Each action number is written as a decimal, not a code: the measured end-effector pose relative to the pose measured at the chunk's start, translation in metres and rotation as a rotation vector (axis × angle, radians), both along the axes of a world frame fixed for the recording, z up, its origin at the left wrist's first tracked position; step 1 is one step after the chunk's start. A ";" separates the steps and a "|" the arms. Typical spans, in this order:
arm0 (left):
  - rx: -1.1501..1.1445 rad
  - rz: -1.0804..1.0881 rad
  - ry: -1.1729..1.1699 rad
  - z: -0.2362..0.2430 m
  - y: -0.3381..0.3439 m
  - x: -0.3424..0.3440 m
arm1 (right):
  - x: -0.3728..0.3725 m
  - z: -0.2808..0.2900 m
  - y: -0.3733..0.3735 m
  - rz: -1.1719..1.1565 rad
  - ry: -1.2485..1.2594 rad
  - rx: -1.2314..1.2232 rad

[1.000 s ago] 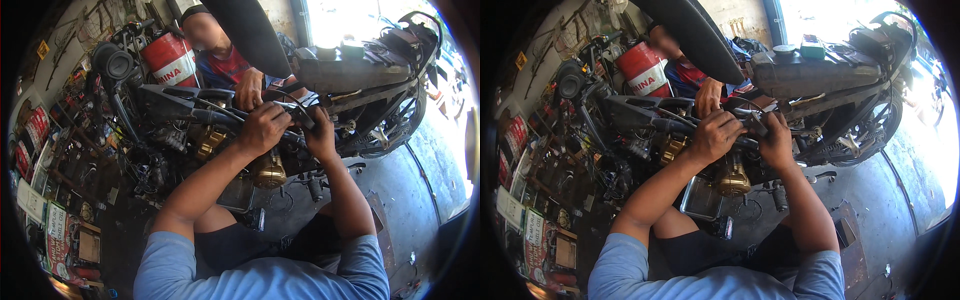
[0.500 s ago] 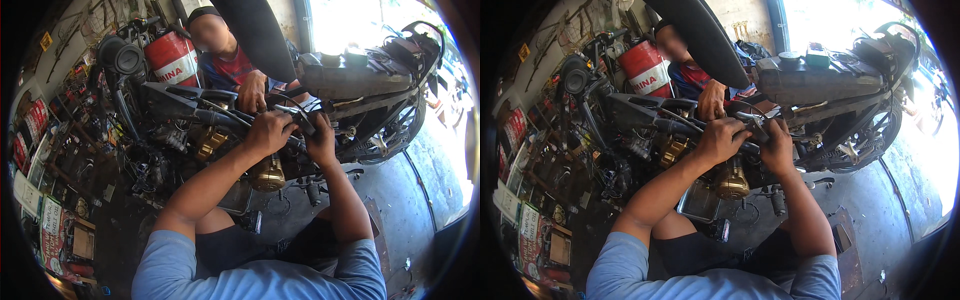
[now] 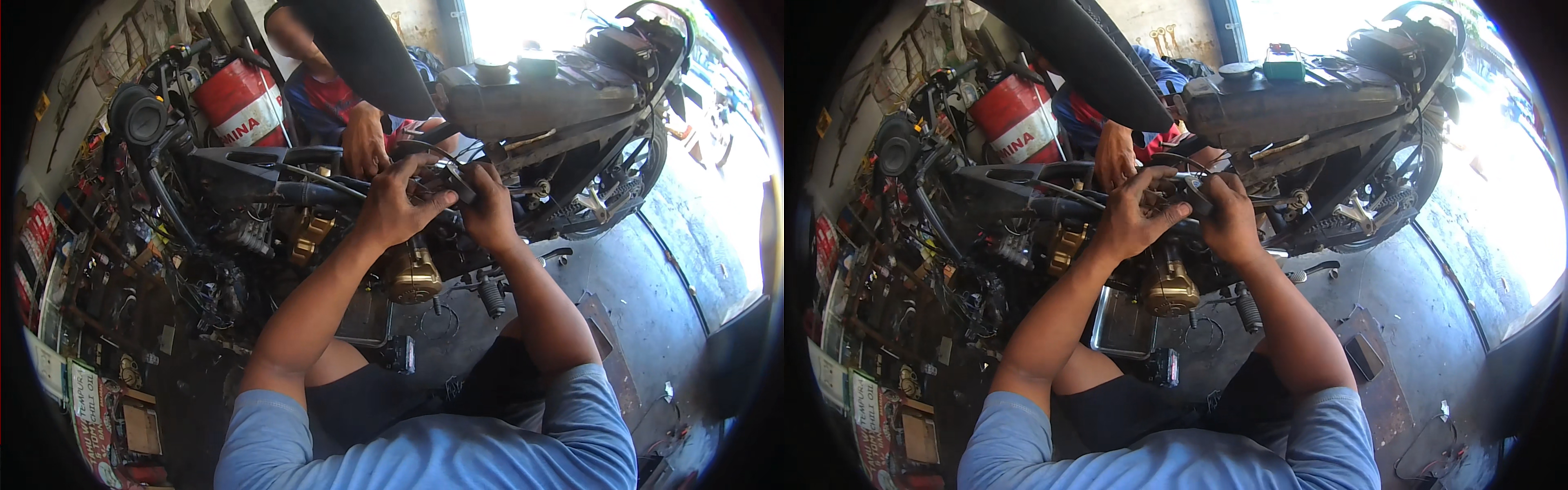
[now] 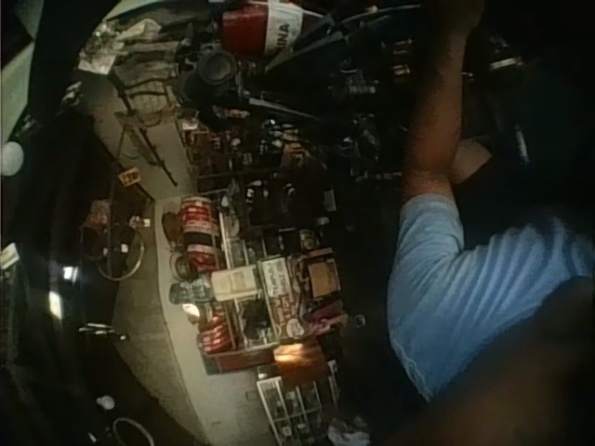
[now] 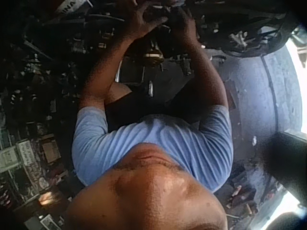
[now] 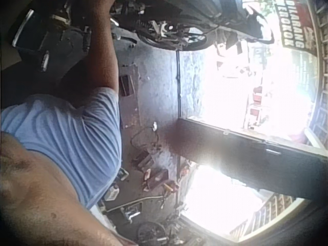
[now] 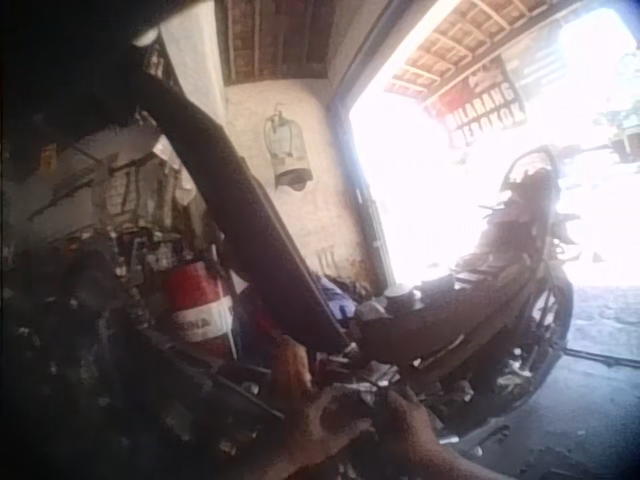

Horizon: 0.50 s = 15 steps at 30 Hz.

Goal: Repairing or modifying the electrical wiring of a motorcycle engine.

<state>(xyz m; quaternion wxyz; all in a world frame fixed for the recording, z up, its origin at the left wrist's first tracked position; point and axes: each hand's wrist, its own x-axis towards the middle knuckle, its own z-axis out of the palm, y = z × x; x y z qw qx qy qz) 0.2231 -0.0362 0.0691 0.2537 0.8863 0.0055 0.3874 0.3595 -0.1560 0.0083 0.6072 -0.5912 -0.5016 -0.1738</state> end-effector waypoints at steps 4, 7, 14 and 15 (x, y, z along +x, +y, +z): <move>-0.084 -0.085 0.018 -0.005 0.001 0.008 | 0.004 -0.002 -0.001 -0.003 -0.006 -0.001; -0.471 -0.141 0.140 -0.013 0.008 0.012 | 0.004 -0.003 -0.002 0.011 -0.031 -0.050; -0.679 -0.228 -0.008 -0.024 0.008 0.011 | -0.005 -0.005 0.005 0.063 -0.010 -0.006; -0.550 -0.234 -0.031 -0.024 0.005 0.012 | -0.004 -0.006 0.004 0.062 -0.039 0.006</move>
